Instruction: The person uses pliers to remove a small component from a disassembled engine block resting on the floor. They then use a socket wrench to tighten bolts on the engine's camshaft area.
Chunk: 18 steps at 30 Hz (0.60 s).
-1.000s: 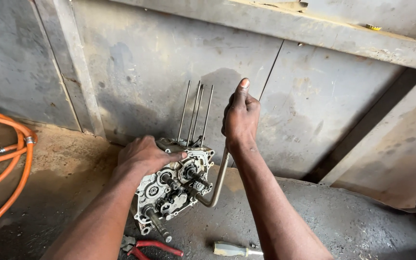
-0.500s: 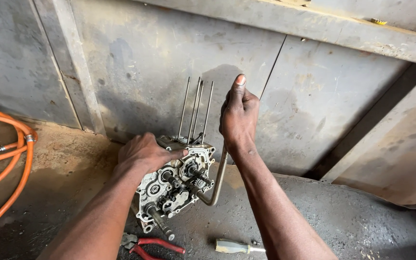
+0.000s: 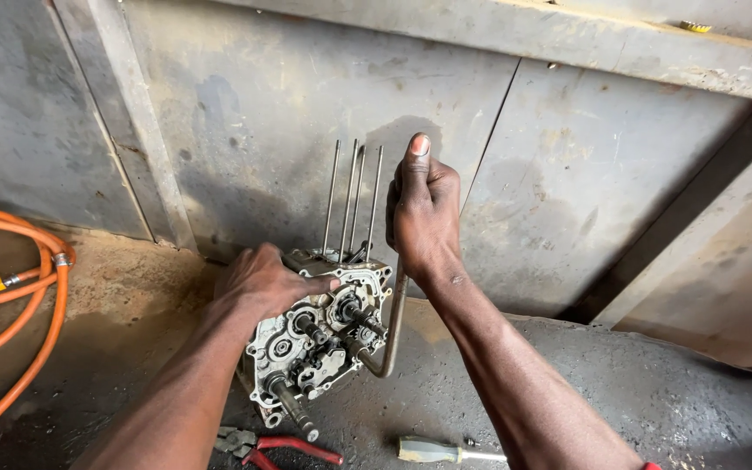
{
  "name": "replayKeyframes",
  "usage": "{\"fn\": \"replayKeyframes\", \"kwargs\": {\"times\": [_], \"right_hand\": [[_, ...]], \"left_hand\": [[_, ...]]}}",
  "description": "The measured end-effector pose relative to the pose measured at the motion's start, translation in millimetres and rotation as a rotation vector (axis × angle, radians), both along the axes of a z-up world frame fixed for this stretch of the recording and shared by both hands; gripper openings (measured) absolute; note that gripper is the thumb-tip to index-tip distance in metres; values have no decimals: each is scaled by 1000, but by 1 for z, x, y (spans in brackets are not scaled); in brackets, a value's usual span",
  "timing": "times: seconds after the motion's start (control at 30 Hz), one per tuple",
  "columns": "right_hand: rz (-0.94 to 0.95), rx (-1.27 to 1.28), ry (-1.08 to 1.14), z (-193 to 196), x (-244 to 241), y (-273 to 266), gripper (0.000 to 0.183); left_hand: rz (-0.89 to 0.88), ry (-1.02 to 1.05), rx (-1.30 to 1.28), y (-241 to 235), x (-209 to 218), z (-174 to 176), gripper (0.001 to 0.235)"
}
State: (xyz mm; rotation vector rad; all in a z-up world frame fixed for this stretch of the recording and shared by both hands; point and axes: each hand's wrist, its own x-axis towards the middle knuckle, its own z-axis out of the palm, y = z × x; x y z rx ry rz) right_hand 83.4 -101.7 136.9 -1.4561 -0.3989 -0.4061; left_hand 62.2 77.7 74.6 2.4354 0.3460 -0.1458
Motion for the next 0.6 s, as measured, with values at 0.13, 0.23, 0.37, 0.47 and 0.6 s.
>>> {"fn": "replayKeyframes", "kwargs": {"times": [0.13, 0.23, 0.37, 0.47, 0.6], "right_hand": [[26, 12, -2, -3, 8, -2, 57], [-14, -23, -20, -10, 10, -6, 51], [-110, 48, 145, -34, 0, -7, 58], [-189, 77, 286, -55, -4, -3, 66], [-318, 119, 262, -78, 2, -12, 65]], "left_hand": [[-6, 3, 28, 0, 4, -4, 106], [-1, -4, 44, -3, -4, 5, 101], [2, 15, 35, -8, -11, 8, 97], [-1, 0, 18, -7, -6, 5, 94], [-22, 16, 48, -4, 1, -4, 90]]}}
